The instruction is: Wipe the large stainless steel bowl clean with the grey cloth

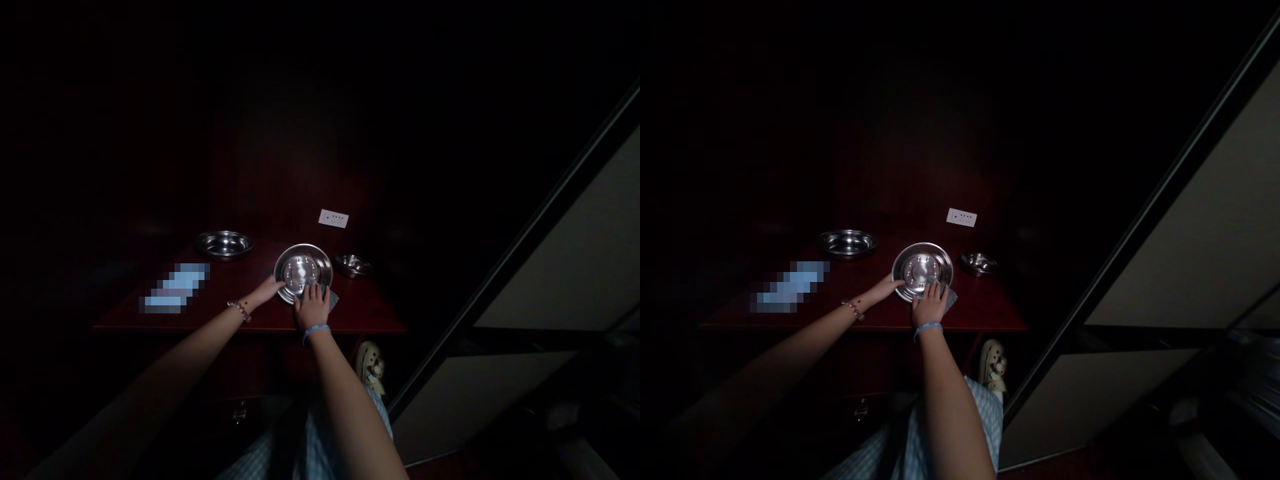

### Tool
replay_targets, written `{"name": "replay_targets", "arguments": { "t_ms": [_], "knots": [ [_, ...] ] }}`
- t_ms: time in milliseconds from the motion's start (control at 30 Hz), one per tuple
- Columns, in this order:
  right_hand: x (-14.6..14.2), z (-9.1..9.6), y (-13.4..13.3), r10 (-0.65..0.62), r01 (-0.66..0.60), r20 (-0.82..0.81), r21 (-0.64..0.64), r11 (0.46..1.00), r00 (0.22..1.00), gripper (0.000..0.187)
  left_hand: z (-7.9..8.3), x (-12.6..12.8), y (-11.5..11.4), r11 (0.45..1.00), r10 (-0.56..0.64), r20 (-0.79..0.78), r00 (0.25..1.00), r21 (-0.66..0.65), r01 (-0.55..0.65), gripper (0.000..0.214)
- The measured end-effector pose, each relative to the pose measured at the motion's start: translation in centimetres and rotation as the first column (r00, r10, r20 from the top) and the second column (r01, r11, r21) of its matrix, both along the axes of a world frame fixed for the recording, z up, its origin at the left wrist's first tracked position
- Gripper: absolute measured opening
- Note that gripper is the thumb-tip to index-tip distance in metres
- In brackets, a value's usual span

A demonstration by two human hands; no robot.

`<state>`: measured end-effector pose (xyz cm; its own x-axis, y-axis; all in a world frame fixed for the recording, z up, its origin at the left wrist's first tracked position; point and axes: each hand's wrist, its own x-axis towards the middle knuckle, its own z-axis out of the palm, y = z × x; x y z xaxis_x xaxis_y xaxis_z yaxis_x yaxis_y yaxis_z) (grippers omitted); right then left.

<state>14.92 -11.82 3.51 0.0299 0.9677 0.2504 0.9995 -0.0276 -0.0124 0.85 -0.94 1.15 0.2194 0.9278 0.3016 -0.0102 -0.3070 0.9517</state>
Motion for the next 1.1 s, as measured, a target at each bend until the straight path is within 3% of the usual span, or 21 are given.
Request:
{"name": "replay_targets", "arguments": {
  "t_ms": [300, 500, 1100],
  "knots": [
    [2.2, 0.3, 0.4, -0.008, 0.002, 0.064, 0.104, 0.995, 0.998, 0.063, -0.9, 0.3, 0.5, 1.000, -0.023, 0.049, 0.999, -0.009, 0.023, 0.041],
    [2.3, 0.6, 0.4, 0.018, -0.027, 0.069, 0.127, 0.992, 0.997, 0.063, -0.6, 0.2, 0.2, 1.000, -0.016, 0.039, 0.999, -0.017, 0.017, 0.040],
    [1.5, 0.2, 0.5, 0.008, -0.008, 0.011, 0.010, 1.000, 1.000, 0.066, 0.2, -0.1, -0.4, 1.000, 0.002, 0.001, 1.000, -0.001, -0.002, 0.042]
  ]
}}
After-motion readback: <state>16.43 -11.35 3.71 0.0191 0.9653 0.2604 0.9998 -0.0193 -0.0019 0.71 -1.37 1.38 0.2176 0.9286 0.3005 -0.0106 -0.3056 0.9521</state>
